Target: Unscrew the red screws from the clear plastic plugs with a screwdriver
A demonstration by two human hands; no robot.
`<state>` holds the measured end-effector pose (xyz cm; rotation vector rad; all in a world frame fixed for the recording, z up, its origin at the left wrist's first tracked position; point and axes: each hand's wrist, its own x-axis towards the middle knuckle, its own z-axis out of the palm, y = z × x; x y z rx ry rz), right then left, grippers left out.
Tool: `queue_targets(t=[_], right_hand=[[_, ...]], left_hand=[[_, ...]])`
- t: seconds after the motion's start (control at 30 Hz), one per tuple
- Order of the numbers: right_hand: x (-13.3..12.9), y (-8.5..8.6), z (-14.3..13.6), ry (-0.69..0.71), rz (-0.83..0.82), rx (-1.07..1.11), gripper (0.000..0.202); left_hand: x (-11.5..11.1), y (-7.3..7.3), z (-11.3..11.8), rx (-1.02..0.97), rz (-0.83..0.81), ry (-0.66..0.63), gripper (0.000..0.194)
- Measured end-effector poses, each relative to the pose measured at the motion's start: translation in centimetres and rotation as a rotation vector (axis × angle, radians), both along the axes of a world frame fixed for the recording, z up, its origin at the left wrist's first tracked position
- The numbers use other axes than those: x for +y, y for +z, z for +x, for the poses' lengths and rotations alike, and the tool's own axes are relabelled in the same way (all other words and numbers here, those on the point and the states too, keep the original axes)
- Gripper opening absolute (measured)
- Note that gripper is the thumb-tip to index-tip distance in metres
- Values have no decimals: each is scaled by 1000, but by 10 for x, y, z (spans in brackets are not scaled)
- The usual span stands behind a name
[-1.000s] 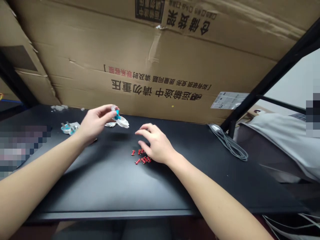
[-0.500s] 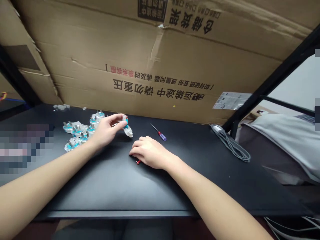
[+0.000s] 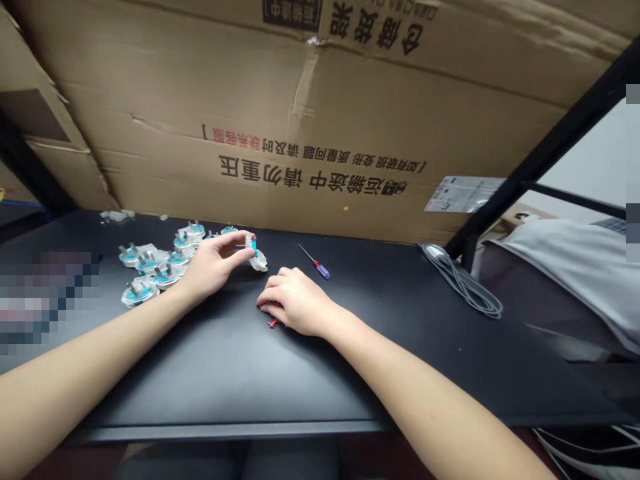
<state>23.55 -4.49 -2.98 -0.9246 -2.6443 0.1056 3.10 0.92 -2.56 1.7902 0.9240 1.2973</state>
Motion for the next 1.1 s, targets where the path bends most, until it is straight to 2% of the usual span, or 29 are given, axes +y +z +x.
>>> queue_targets(t=[0.13,0.2,0.37,0.43,0.53,0.7,1.1], right_hand=[[-1,3,1,-14,-27,46,9],[-3,7,2,-52,-79,160,6],[-14,26,8,-238,-286,730,6],[-20,33,8,-241,-340,957,12],[-29,40,4,-240,-367,1126,13],[-39,44,-2,-253,-370,1190,7],[-40,46,2,-289,-384,1129,8]], left_hand=[[-3,2,1,-31,-21,-21,41],[-6,3,2,-41,-31,-42,43],[-21,10,7,-71,-47,-151,45],[-30,13,11,-88,-68,-198,44],[-44,17,17,-95,-106,-254,45],[-57,20,22,-113,-63,-301,40],[-60,25,23,-126,10,-318,41]])
